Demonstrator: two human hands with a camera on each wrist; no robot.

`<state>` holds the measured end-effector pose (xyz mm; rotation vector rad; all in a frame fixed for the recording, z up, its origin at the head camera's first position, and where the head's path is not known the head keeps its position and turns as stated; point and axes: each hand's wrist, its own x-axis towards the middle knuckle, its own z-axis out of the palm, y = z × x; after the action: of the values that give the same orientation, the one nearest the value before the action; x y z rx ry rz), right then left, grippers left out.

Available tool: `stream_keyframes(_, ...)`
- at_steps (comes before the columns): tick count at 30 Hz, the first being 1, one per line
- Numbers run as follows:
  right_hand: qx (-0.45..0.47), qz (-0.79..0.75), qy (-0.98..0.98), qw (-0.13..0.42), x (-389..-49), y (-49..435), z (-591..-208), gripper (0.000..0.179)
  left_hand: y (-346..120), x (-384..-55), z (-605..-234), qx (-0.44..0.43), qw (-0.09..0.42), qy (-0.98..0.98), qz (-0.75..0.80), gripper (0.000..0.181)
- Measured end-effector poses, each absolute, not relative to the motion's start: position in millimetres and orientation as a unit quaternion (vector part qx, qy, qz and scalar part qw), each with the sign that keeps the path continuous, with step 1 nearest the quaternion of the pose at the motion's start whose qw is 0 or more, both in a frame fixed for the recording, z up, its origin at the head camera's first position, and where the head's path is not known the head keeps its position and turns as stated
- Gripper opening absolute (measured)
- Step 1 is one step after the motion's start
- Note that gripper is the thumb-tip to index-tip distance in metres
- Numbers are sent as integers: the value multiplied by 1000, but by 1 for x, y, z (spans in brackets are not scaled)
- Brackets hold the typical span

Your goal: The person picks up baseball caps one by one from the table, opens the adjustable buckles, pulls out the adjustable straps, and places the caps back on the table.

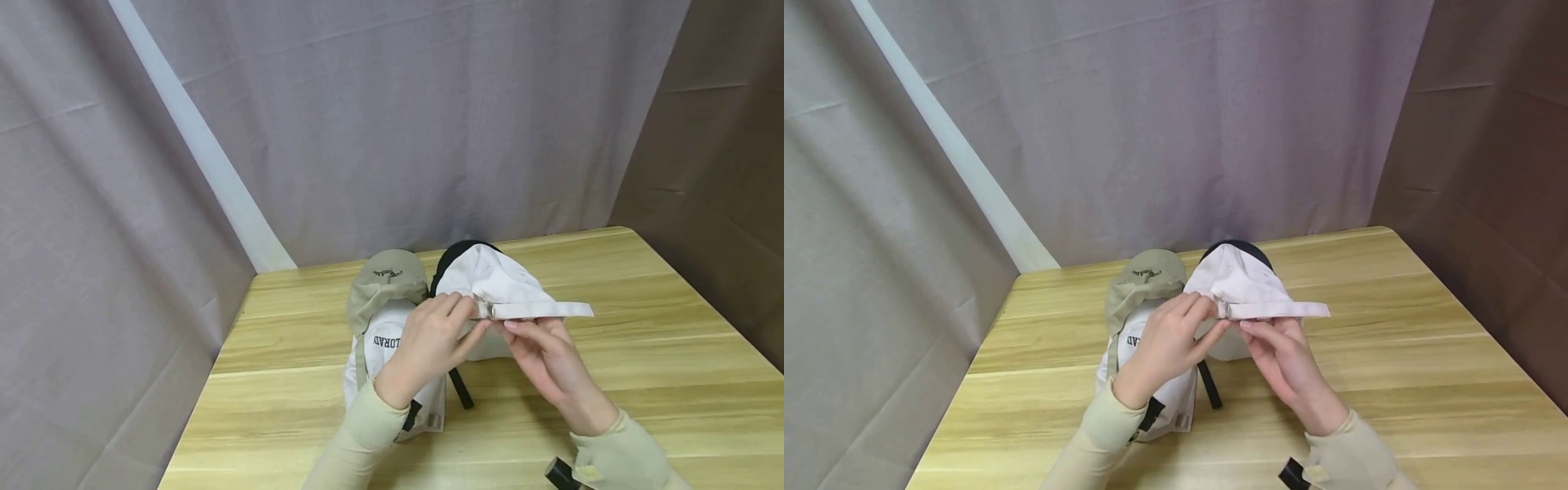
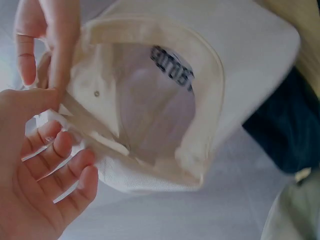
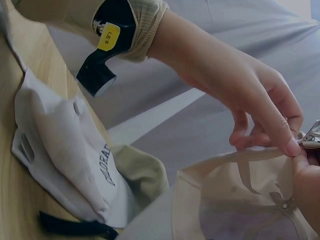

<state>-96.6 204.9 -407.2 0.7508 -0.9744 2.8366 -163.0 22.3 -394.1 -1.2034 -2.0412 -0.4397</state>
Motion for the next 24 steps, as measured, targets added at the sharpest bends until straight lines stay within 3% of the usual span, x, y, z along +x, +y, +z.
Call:
stream_keyframes(9,282,909,-303,31,-98,209,-411,42,23,-164,-395,-467,407,-776,-116,21)
stream_keyframes(14,248,901,-349,65,-100,207,-409,35,27,-164,-395,-473,420,-769,-93,16)
stream_keyframes(24,231,919,-313,67,-101,207,-409,35,31,-164,-397,-474,442,-754,-107,11)
